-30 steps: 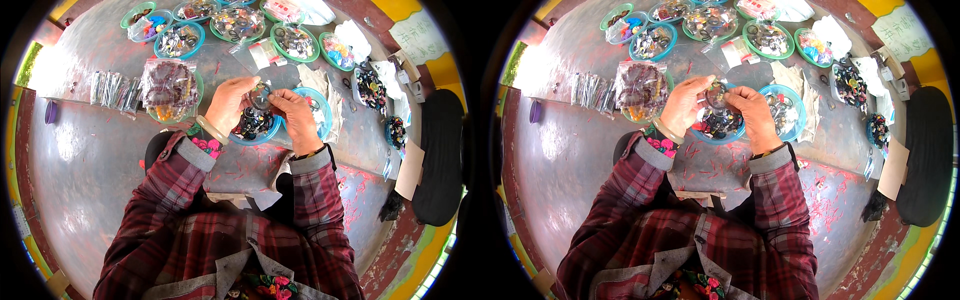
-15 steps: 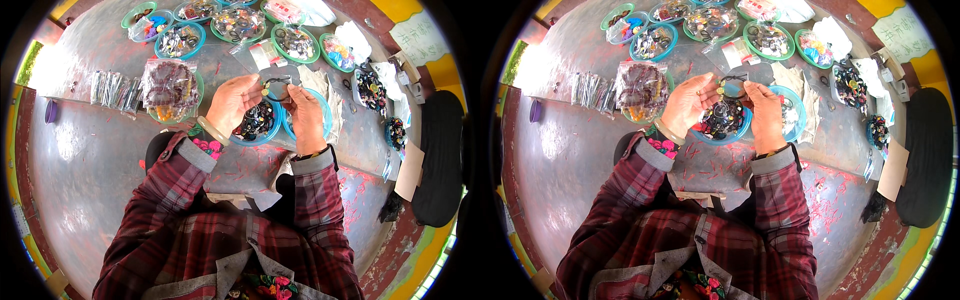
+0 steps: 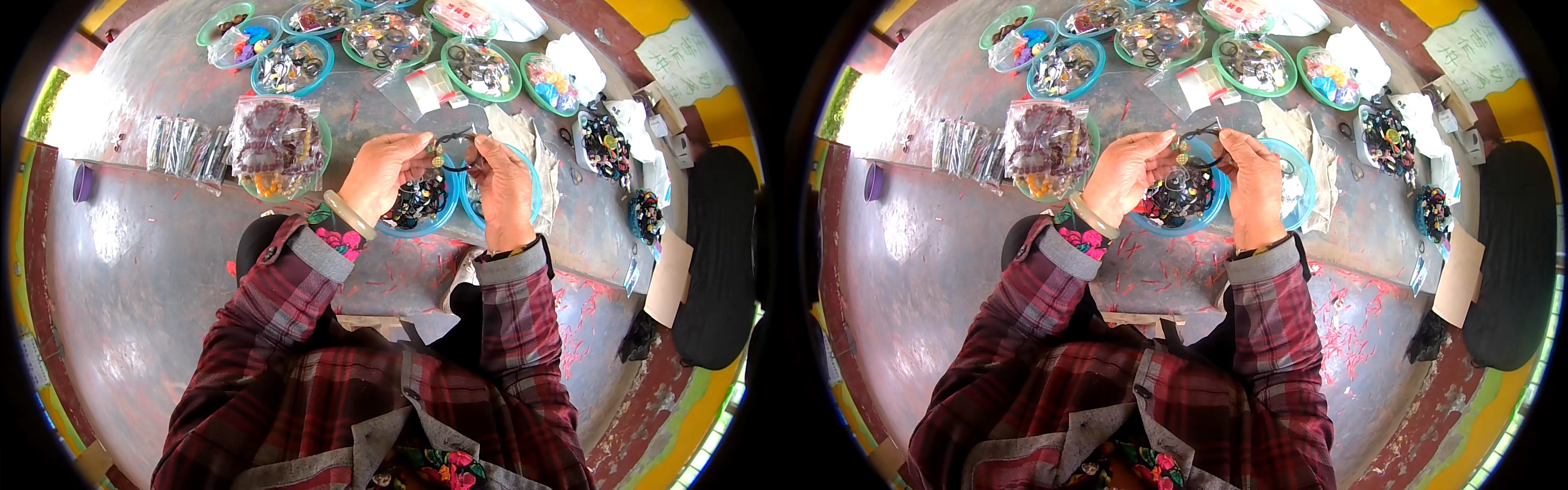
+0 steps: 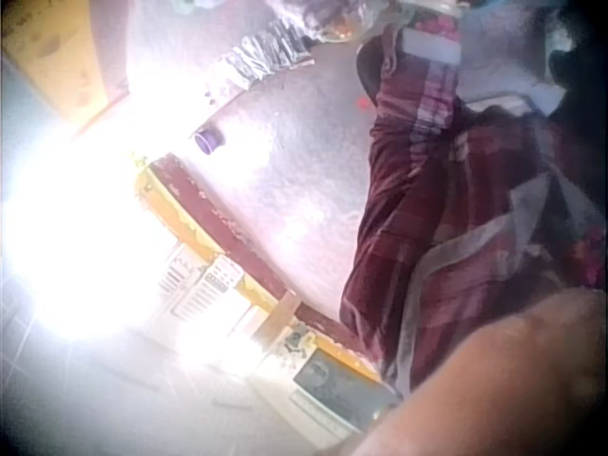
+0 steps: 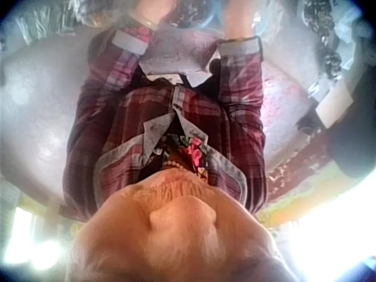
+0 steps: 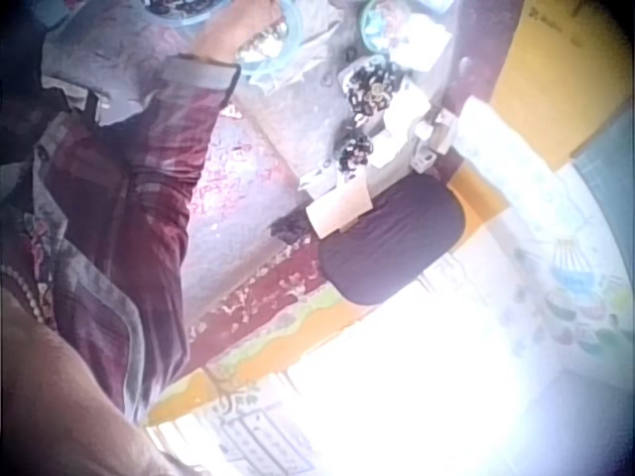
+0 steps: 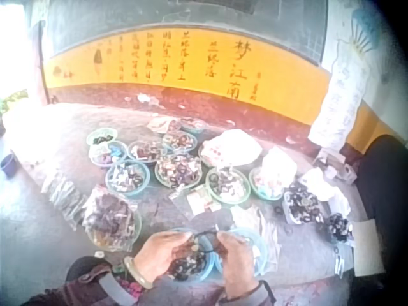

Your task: The person sits on the floor and repeatedly picks small hair accessories from blue bowls, places them into clear plastic bags, and sets the filled bags aside. The person handles the items one at a time, using both hands to open the bags and insert the accessories.

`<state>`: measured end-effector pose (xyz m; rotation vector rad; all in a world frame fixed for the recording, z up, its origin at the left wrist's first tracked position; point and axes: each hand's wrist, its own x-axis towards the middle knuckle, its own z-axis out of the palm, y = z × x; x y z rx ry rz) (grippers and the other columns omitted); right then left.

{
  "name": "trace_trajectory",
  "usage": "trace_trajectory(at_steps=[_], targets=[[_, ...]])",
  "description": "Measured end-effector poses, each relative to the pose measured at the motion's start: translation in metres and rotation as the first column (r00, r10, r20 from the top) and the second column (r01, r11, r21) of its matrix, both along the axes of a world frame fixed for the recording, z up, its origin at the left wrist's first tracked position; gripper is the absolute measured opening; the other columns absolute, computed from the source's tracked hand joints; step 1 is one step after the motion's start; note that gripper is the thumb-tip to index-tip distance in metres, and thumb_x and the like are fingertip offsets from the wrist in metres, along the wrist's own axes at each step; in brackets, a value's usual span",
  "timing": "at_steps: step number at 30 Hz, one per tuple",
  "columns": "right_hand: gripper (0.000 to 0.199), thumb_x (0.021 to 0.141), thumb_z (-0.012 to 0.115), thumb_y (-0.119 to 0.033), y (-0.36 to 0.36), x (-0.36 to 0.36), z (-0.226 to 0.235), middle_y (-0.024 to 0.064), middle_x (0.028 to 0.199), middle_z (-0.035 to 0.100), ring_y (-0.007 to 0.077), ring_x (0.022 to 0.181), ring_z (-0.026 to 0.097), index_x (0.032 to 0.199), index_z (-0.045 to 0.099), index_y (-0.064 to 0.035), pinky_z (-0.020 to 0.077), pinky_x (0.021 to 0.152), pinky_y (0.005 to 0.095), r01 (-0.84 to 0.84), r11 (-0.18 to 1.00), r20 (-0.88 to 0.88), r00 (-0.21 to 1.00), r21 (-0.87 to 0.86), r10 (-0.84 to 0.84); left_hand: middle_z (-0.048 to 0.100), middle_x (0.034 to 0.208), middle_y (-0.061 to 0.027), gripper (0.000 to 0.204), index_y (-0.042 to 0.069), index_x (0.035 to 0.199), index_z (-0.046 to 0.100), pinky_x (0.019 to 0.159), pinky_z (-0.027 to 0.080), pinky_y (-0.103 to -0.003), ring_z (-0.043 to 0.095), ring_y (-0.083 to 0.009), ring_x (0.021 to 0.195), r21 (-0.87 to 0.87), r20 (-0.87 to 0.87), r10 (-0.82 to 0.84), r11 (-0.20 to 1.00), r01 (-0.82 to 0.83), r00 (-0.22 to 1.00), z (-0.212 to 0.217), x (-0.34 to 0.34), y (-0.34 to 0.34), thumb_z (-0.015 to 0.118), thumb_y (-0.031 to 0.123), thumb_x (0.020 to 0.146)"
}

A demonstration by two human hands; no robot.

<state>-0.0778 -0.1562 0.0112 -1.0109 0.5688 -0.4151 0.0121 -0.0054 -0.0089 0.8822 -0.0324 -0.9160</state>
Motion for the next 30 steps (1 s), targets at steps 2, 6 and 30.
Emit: trace_trajectory(at_steps=[2,6,30], targets=[[0.012,0.079,0.066,-0.013,0.004,0.002,0.005,0.0039,0.068,0.061,0.0106,0.062,0.051,0.082,0.066,-0.0009,0.0385,0.061,0.0235,0.008,0.999,-0.017,1.000,0.041,-0.008,0.063,0.089,-0.0076,0.021,-0.001,0.095,0.060,0.071,0.048,-0.027,0.061,-0.0165,0.081,0.005,0.014,-0.020,1.000,0.020,1.000,-0.001,0.000,0.001,0.061,0.018,0.085],[0.011,0.079,0.065,-0.011,-0.002,0.001,-0.006,0.0026,0.068,0.059,0.0101,0.062,0.050,0.082,0.066,-0.0005,0.0376,0.060,0.0230,0.015,0.999,0.002,1.000,-0.041,-0.015,0.063,0.090,-0.0067,0.022,-0.001,0.096,0.060,0.071,0.047,-0.026,0.061,-0.0159,0.082,0.007,0.043,-0.067,0.998,0.067,0.997,0.000,-0.003,-0.002,0.060,0.018,0.085],[0.013,0.076,0.067,-0.004,-0.015,-0.012,0.024,0.0021,0.074,0.063,0.0054,0.067,0.052,0.087,0.067,0.0026,0.0388,0.059,0.0185,-0.106,0.901,-0.009,0.994,-0.422,0.112,0.062,0.097,-0.0137,0.022,-0.001,0.099,0.059,0.070,0.055,-0.028,0.063,-0.0197,0.083,-0.206,-0.035,-0.175,0.965,0.165,0.984,0.003,0.000,-0.002,0.057,0.017,0.087]])
